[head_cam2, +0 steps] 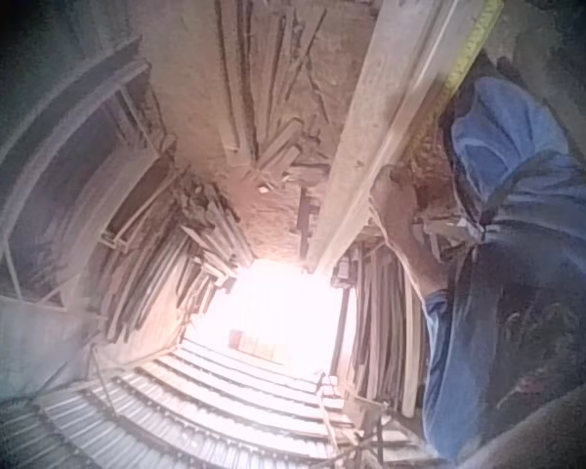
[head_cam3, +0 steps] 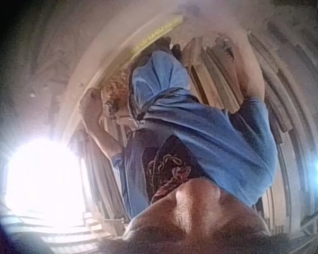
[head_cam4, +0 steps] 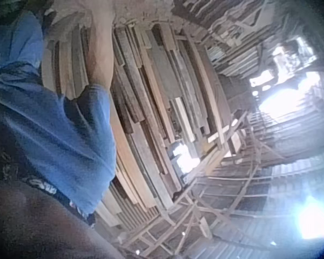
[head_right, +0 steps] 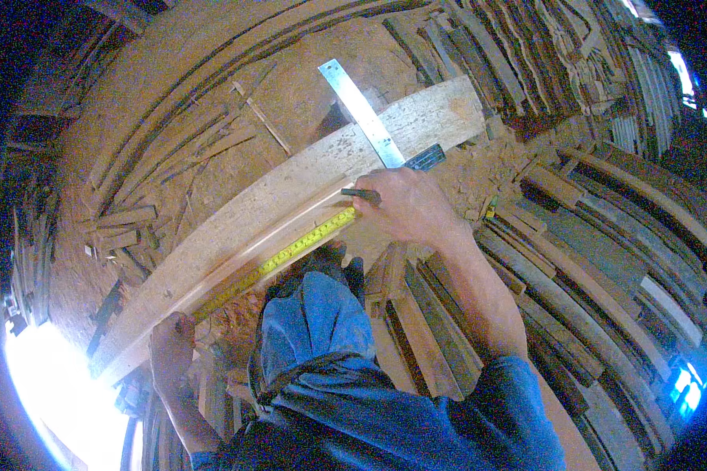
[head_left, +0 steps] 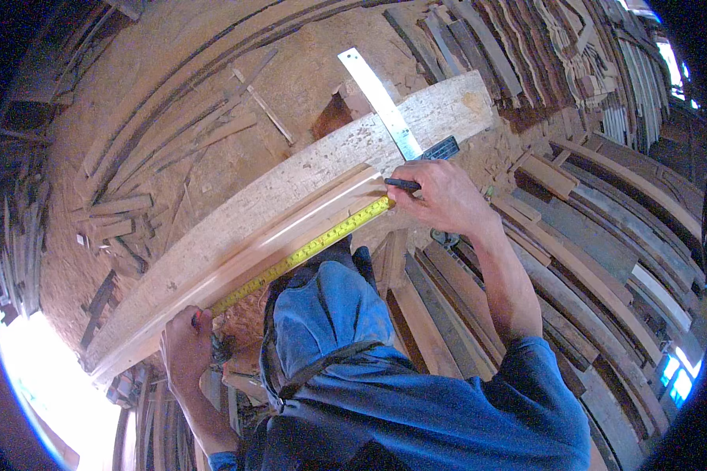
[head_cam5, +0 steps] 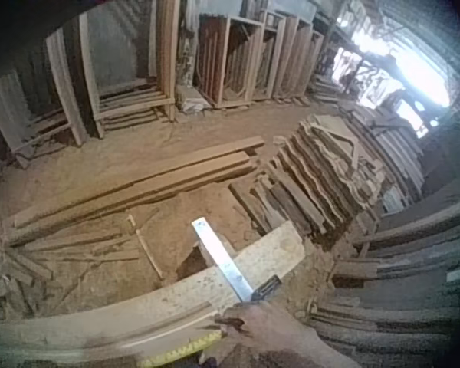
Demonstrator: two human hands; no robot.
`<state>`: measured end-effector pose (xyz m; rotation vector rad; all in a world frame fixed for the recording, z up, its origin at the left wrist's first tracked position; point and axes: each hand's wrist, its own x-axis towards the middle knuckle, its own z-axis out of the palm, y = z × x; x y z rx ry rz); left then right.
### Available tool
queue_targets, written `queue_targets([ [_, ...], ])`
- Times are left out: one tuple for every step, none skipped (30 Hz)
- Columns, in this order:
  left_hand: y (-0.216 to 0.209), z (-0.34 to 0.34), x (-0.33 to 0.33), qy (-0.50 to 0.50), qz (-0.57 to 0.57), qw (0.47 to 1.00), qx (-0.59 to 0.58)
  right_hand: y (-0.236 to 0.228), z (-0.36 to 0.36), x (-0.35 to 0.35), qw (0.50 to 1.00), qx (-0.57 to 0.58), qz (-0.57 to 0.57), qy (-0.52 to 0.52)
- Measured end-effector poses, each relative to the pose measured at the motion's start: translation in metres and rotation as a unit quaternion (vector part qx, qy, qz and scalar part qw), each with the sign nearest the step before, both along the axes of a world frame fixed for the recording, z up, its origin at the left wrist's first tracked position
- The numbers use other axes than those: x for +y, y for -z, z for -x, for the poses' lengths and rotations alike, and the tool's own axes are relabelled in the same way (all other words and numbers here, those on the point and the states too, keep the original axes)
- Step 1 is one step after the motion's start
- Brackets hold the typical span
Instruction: The person measures and marks a long wooden plank using a tape measure, a square ruler, and a pencil. They repeatedly position the tools to draw straight lines and mark measurement points on the wood surface.
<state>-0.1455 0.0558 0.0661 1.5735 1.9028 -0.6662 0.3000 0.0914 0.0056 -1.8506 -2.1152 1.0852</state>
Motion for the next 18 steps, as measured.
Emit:
queue_targets([
  [0.0008,0.0008,-0.0003,-0.001,-0.001,1.000,-0.002,-0.0004,-0.0001,0.0002,1.000,-0.001,0.001,-0.002],
  [0.0017,0.0018,-0.0008,0.000,-0.002,1.000,-0.001,-0.0008,-0.0001,0.0004,1.000,-0.003,0.006,-0.001],
  [0.0030,0.0030,-0.0013,0.002,-0.004,1.000,-0.004,-0.0011,0.0000,0.0005,1.000,-0.004,0.002,-0.002],
  [0.0044,0.0042,-0.0018,0.004,-0.006,1.000,-0.003,-0.0013,0.0000,0.0006,1.000,-0.011,0.004,-0.003],
  [0.0055,0.0054,-0.0025,0.008,-0.003,1.000,0.008,-0.0015,-0.0003,0.0007,1.000,-0.007,0.002,-0.006],
  [0.0061,0.0066,-0.0033,0.009,-0.010,1.000,-0.002,-0.0015,-0.0009,0.0007,1.000,-0.010,0.006,-0.010],
  [0.0067,0.0073,-0.0040,0.012,-0.010,1.000,-0.001,-0.0014,-0.0016,0.0007,1.000,-0.014,0.001,-0.014],
  [0.0073,0.0076,-0.0047,0.017,-0.008,1.000,0.011,-0.0009,-0.0021,0.0007,1.000,-0.012,0.002,-0.014],
  [0.0076,0.0076,-0.0054,0.012,-0.014,1.000,-0.002,0.0000,-0.0023,0.0006,1.000,-0.010,-0.006,-0.014],
  [0.0075,0.0074,-0.0059,0.009,-0.017,1.000,-0.003,0.0008,-0.0028,0.0005,1.000,-0.008,-0.013,-0.015],
  [0.0076,0.0069,-0.0059,0.010,-0.015,1.000,0.009,0.0016,-0.0036,0.0004,1.000,-0.006,-0.009,-0.016],
  [0.0076,0.0064,-0.0053,-0.001,-0.012,1.000,-0.006,0.0024,-0.0041,0.0003,1.000,-0.004,-0.004,-0.018],
  [0.0073,0.0062,-0.0040,-0.009,-0.003,1.000,-0.008,0.0032,-0.0044,0.0001,1.000,-0.003,-0.004,-0.019],
  [0.0069,0.0059,-0.0026,-0.016,0.012,1.000,0.003,0.0038,-0.0042,-0.0002,1.000,0.000,-0.002,-0.016],
  [0.0059,0.0055,-0.0017,-0.013,0.008,1.000,-0.011,0.0043,-0.0038,-0.0004,1.000,0.002,-0.005,-0.014],
  [0.0044,0.0053,-0.0012,-0.009,0.011,1.000,-0.011,0.0045,-0.0033,-0.0005,1.000,0.000,-0.004,-0.012],
  [0.0035,0.0050,-0.0005,-0.001,0.014,1.000,-0.002,0.0044,-0.0031,-0.0006,1.000,0.003,-0.006,-0.013],
  [0.0029,0.0047,0.0000,-0.004,0.013,1.000,-0.012,0.0042,-0.0030,-0.0006,1.000,0.002,-0.005,-0.014],
])
